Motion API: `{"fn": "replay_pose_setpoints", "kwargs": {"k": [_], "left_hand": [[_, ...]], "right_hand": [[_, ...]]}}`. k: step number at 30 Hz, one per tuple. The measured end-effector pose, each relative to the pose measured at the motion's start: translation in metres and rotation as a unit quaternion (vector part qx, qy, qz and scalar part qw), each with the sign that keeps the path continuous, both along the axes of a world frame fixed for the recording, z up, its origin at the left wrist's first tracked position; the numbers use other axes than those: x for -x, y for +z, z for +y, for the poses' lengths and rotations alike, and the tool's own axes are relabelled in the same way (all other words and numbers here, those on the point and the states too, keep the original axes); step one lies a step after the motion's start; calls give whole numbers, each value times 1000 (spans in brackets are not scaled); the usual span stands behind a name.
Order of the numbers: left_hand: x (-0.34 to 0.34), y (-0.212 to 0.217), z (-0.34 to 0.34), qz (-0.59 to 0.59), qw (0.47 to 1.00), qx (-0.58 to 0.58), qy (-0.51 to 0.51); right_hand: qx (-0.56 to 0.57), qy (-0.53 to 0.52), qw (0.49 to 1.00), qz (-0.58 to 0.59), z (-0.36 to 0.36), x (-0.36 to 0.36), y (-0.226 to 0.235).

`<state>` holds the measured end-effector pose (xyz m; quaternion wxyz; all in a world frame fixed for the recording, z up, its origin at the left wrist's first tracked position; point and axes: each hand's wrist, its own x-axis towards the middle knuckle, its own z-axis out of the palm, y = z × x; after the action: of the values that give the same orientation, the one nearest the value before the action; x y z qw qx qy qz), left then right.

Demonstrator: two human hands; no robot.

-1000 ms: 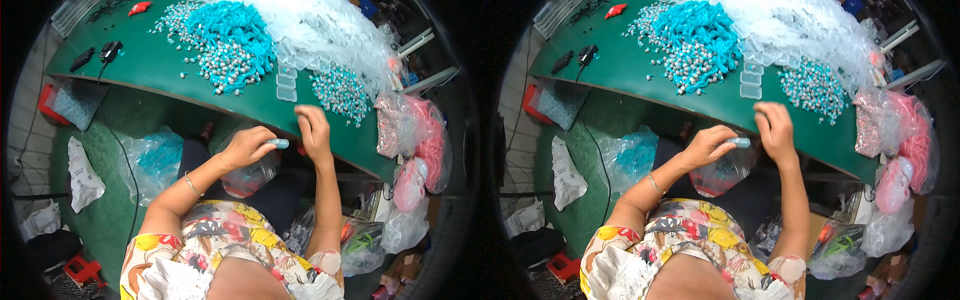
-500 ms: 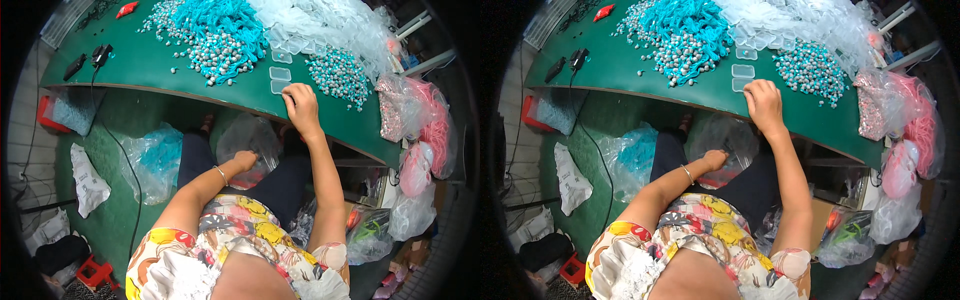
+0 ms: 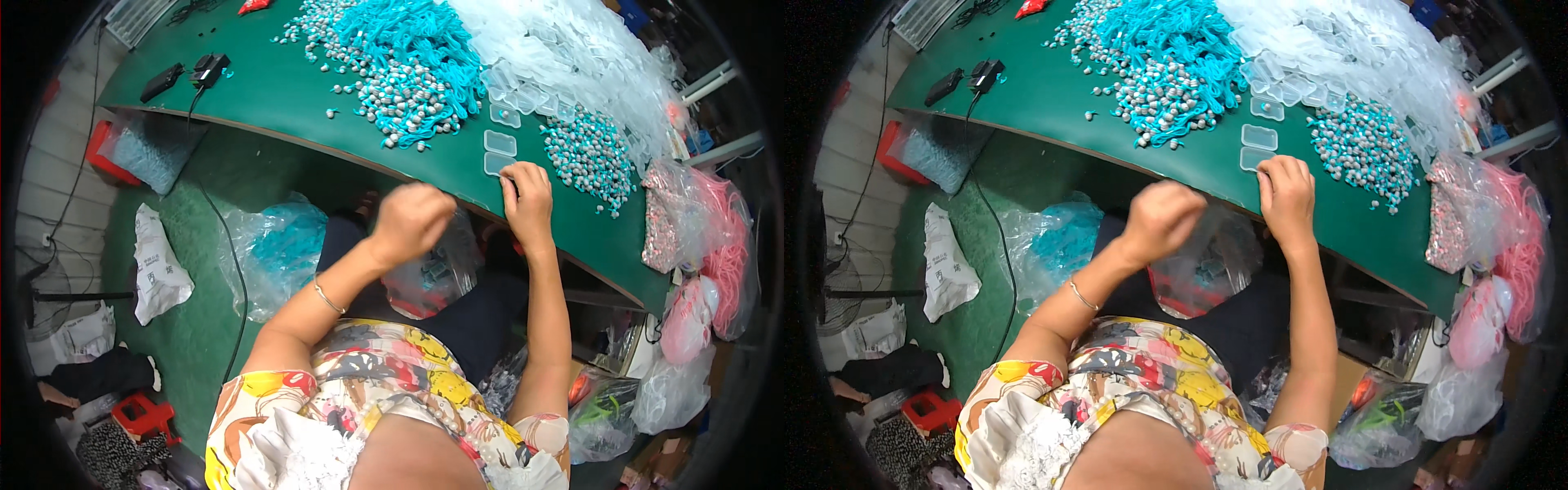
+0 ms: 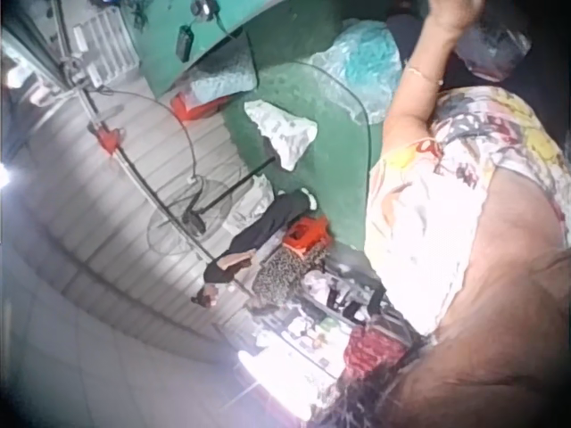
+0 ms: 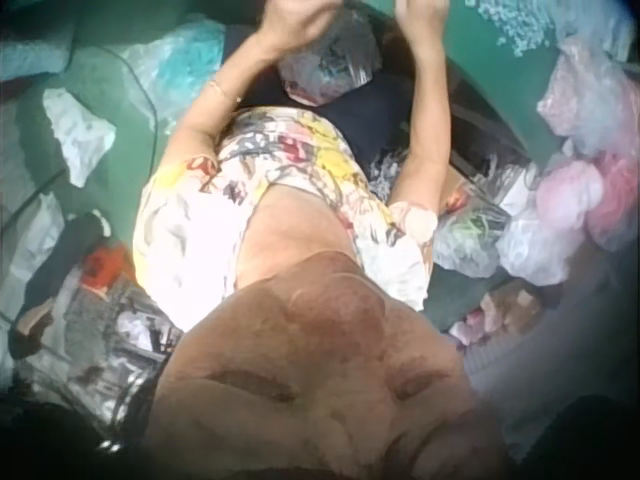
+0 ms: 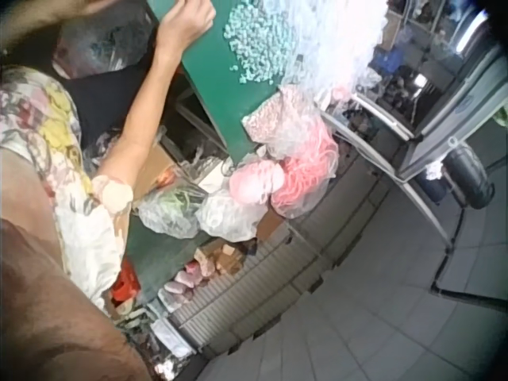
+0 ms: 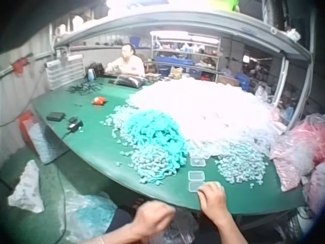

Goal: The person sits at a green table and repeatedly picks up small teal and white beads, placing them into small clear plastic containers. They close the containers and set them aside on the table. The task involves sorting and packaging loose beads into individual units.

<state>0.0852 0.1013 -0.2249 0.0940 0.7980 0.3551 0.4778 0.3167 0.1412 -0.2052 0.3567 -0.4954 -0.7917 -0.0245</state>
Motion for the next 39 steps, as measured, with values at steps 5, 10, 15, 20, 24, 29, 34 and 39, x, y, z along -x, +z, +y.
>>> {"fn": "replay_pose_setpoints", "kwargs": {"k": [5,10,15,20,24,29,34,39], "left_hand": [[30,19,45,54,980,-21,193],[20,18,56,110,977,11,183],[15,19,53,112,972,7,207],[10,21,54,115,972,46,199],[8,15,52,97,978,36,183],[-9,19,43,-10,992,71,101],[-26,17,47,-59,990,121,34],[-36,17,56,-78,986,146,-3]], "right_hand": [[4,2,1000,-7,0,1,1],[-1,2,1000,-6,0,-4,-1],[-13,15,1000,-8,-3,0,2],[1,25,1000,13,-4,-1,10],[-49,-101,993,25,41,-36,13],[-41,-239,954,-175,97,-47,8],[-38,-227,947,-224,114,-49,4],[-21,-41,999,29,81,-47,14]]}}
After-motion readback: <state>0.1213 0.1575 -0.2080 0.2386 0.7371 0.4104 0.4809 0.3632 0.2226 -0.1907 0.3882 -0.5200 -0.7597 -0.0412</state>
